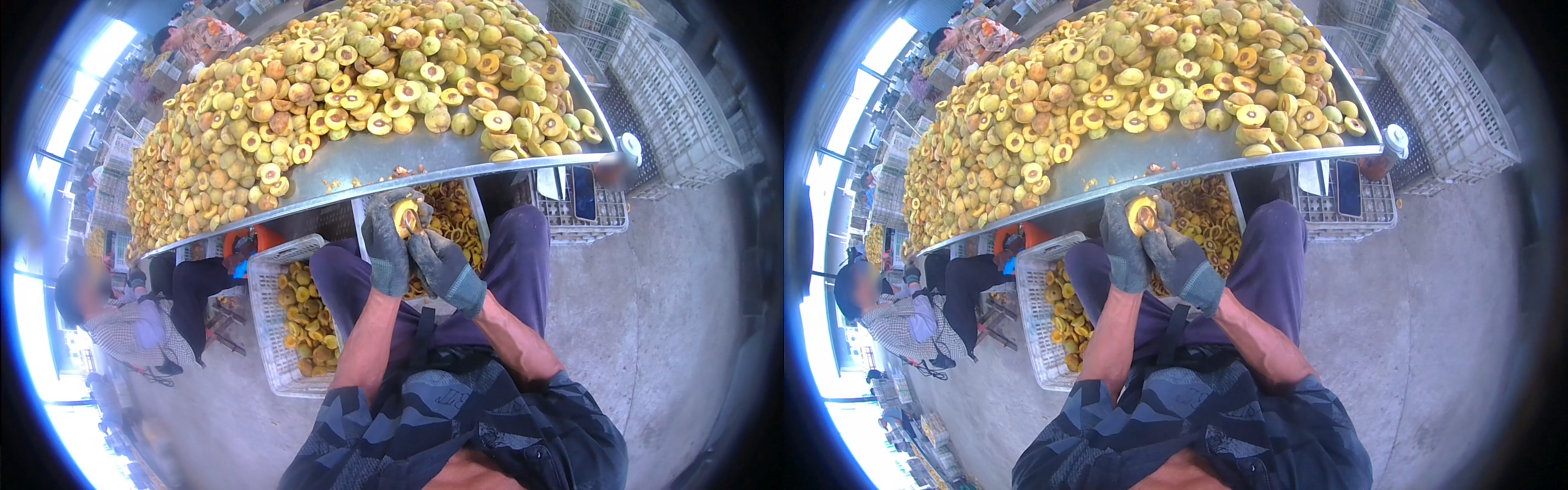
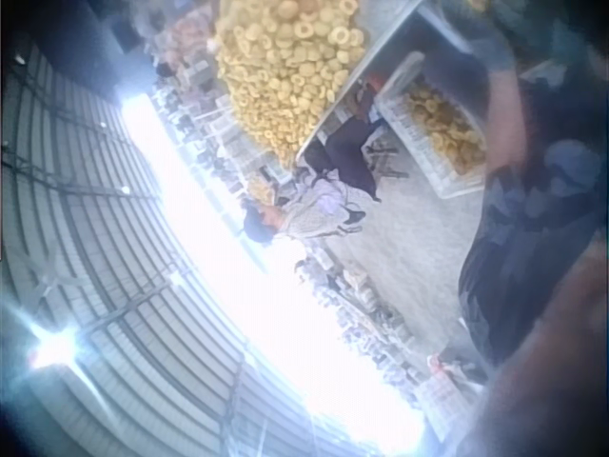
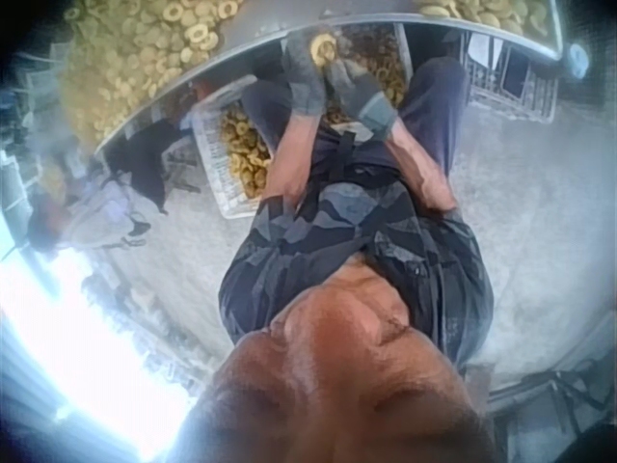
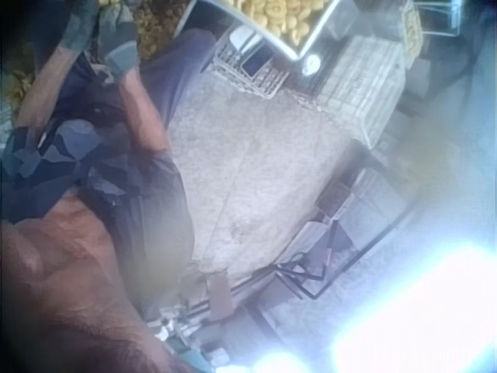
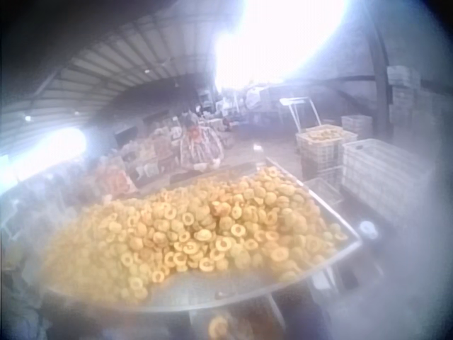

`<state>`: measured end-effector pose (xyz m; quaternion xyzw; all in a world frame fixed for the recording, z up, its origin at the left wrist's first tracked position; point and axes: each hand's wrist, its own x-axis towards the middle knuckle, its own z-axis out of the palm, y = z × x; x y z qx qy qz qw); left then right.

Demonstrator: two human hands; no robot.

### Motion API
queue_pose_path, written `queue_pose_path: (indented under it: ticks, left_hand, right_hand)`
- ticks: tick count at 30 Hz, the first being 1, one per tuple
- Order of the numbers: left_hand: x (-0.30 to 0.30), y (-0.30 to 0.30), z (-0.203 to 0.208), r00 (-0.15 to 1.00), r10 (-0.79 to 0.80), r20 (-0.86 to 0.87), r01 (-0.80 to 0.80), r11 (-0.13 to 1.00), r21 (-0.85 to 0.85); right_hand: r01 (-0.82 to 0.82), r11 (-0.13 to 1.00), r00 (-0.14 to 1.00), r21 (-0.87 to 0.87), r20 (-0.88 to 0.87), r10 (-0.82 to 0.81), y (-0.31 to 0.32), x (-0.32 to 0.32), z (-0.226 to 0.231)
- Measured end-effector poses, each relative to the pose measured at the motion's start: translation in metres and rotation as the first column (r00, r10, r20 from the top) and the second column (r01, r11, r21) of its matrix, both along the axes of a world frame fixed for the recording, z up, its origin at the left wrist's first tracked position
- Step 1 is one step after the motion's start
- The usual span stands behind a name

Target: The person picks up fruit from a large metal tray, removes the pit from each piece using a handheld tool, and deposits the pitted fruit and pits into separate bins.

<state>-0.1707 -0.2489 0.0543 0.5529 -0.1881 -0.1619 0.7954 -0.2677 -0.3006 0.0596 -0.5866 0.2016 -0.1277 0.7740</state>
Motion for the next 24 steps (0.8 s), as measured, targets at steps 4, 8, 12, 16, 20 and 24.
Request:
queue_pose_path:
  ticks: [4, 8, 12, 16, 20, 24]
  left_hand:
    - [-0.001, 0.002, 0.014, 0.991, -0.029, -0.128, 0.028, 1.0, -0.011]
    - [-0.001, 0.003, 0.027, 0.999, -0.031, 0.033, 0.028, 0.996, 0.085]
    - [0.004, 0.005, 0.029, 0.99, -0.14, 0.012, 0.138, 0.982, 0.127]
    - [0.011, 0.009, 0.031, 0.966, -0.259, 0.006, 0.255, 0.952, 0.172]
    - [0.016, 0.001, 0.021, 0.911, -0.385, -0.144, 0.389, 0.921, -0.004]
    - [0.018, -0.006, 0.005, 0.886, -0.441, -0.143, 0.43, 0.897, -0.098]
  right_hand:
    - [0.045, 0.981, 0.995, -0.188, 0.096, -0.028, 0.002, 0.003, -0.01]
    - [-0.038, 0.992, 0.999, -0.119, 0.034, 0.042, 0.0, 0.002, -0.014]
    - [-0.036, 0.997, 0.999, -0.062, 0.02, 0.037, 0.004, 0.002, -0.031]
    - [-0.185, 0.943, 0.977, 0.275, -0.056, 0.208, 0.0, -0.006, -0.001]
    - [-0.191, 0.897, 0.979, 0.399, 0.015, 0.202, 0.0, -0.009, -0.012]
    - [-0.195, 0.858, 0.98, 0.475, 0.06, 0.189, -0.003, -0.012, -0.015]
